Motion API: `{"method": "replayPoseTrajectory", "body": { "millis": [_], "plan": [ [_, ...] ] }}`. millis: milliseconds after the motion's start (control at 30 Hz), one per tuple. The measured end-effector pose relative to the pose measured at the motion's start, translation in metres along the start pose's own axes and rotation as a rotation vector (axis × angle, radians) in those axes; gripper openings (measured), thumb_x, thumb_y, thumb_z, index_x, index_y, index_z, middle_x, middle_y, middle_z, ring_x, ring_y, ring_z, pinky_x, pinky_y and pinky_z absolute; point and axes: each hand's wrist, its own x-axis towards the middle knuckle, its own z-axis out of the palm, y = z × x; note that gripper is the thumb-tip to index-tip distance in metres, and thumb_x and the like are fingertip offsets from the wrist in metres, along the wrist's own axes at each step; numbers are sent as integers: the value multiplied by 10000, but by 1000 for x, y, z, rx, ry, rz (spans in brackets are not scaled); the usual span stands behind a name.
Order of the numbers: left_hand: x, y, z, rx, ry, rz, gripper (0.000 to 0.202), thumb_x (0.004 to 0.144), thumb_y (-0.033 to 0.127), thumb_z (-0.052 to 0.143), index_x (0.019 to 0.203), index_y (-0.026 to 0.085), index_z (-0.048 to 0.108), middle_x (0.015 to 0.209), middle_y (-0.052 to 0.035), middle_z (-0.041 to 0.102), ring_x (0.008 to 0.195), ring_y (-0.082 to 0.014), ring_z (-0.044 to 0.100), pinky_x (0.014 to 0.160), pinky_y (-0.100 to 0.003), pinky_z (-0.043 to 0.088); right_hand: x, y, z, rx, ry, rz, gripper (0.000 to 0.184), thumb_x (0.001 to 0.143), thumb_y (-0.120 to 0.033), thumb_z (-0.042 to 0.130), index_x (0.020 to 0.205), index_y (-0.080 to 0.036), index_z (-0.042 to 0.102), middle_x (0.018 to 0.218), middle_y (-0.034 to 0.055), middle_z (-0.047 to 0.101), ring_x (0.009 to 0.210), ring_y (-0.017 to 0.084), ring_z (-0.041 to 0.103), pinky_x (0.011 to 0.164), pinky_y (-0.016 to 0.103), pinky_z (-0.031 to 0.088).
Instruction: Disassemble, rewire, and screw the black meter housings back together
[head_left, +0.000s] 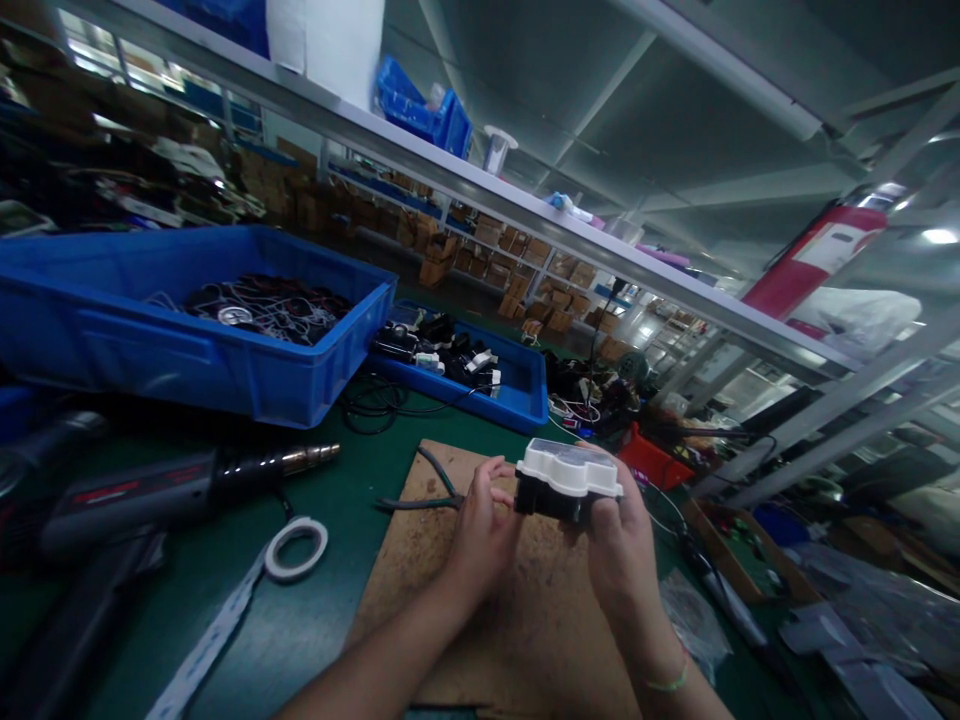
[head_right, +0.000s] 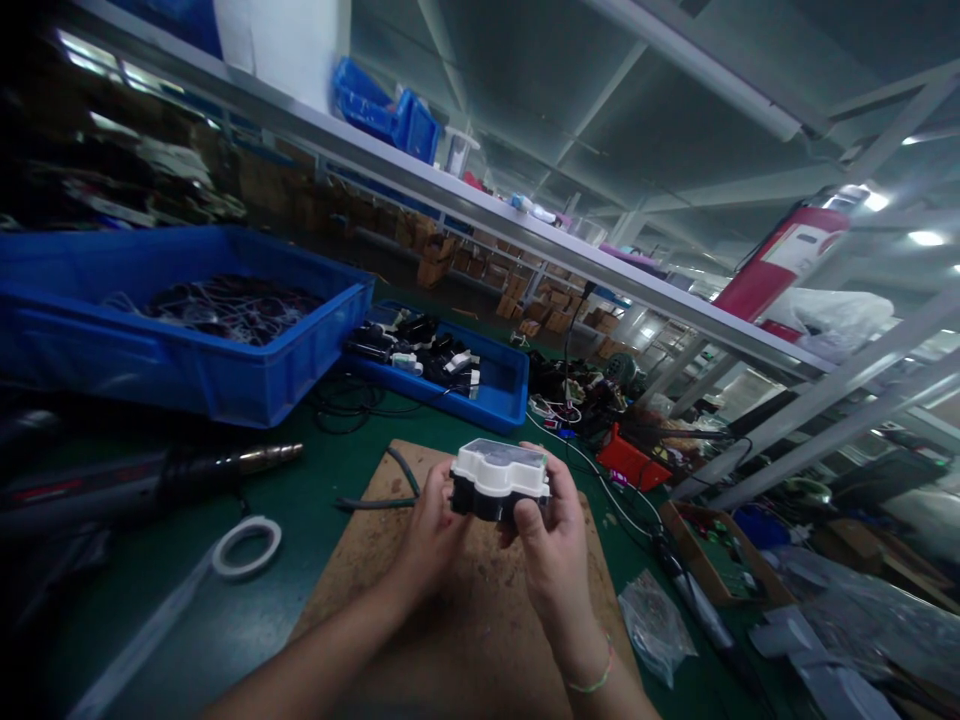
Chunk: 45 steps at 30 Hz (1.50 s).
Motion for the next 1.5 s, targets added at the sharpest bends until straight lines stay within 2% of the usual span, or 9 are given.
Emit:
{"method": "replayPoseTrajectory", "body": {
  "millis": [100, 233, 367, 500, 700, 867, 1133, 1367, 1500],
  "plan": [
    [-1, 7, -5, 10, 80, 88, 489, 941, 464, 558, 1343, 200, 468, 1238, -142, 612, 958, -225, 652, 721, -318, 540, -3, 1, -1, -16, 15, -15, 589, 834, -631, 670, 1292, -276, 560, 1056, 66, 643, 586, 129, 557, 435, 252, 490],
    [-3, 21, -21, 165, 231, 480, 414, 947, 380, 514, 1327, 217, 496, 1290, -136, 557, 1164, -274, 584, 973, -453, 496, -7, 6, -4, -80, 42, 39, 546, 839, -565, 696, 1281, -269, 574, 1109, 83, 656, 653, 157, 590, 459, 256, 505],
    [-5, 31, -27, 392, 19, 715, 656, 838, 437, 683, 1412, 244, 431, 1364, -140, 565, 1266, -321, 548, 1068, -510, 448, -12, 13, -9, -188, 49, 84, 534, 788, -489, 768, 1241, -246, 623, 1122, 97, 667, 792, 215, 630, 523, 273, 528],
    [-4, 30, -21, 425, -130, 695, 579, 867, 377, 691, 1387, 247, 474, 1265, -120, 669, 1152, -276, 644, 991, -441, 518, -19, 15, -15, -262, 50, 123, 499, 748, -424, 813, 1191, -245, 670, 1092, 94, 683, 873, 251, 642, 566, 280, 532],
    [-3, 30, -22, 297, -229, 681, 625, 810, 382, 781, 1363, 230, 532, 1287, -111, 674, 1159, -257, 655, 981, -388, 543, -29, 13, -24, -333, 31, 135, 466, 789, -398, 786, 1204, -244, 641, 1076, 90, 660, 809, 224, 640, 500, 243, 509],
    [-9, 34, -19, 235, -262, 654, 547, 812, 400, 771, 1296, 225, 585, 1216, -102, 705, 1131, -258, 665, 979, -395, 542, -38, 23, -26, -168, -42, 263, 447, 874, -510, 671, 1222, -240, 595, 944, 45, 647, 585, 141, 585, 418, 233, 499],
    [-22, 38, -13, 261, -302, 499, 484, 816, 372, 766, 1249, 225, 608, 1165, -79, 712, 1064, -230, 672, 939, -354, 548, -50, 34, -28, -95, 0, 364, 484, 875, -619, 621, 1146, -218, 607, 809, 15, 621, 509, 122, 564, 389, 221, 487],
    [-23, 40, -8, 217, -265, 494, 490, 778, 386, 794, 1198, 199, 625, 1073, -75, 706, 949, -208, 676, 846, -327, 564, -54, 37, -26, -101, 51, 390, 571, 848, -660, 624, 1180, -196, 608, 885, 44, 629, 508, 109, 541, 361, 215, 467],
    [-18, 36, -7, 249, -327, 461, 492, 801, 394, 782, 1227, 217, 610, 1141, -66, 696, 1038, -204, 661, 920, -322, 538, -52, 39, -26, -106, 42, 400, 561, 885, -657, 574, 1192, -188, 597, 909, 60, 634, 528, 116, 565, 372, 216, 471]
  ]
}}
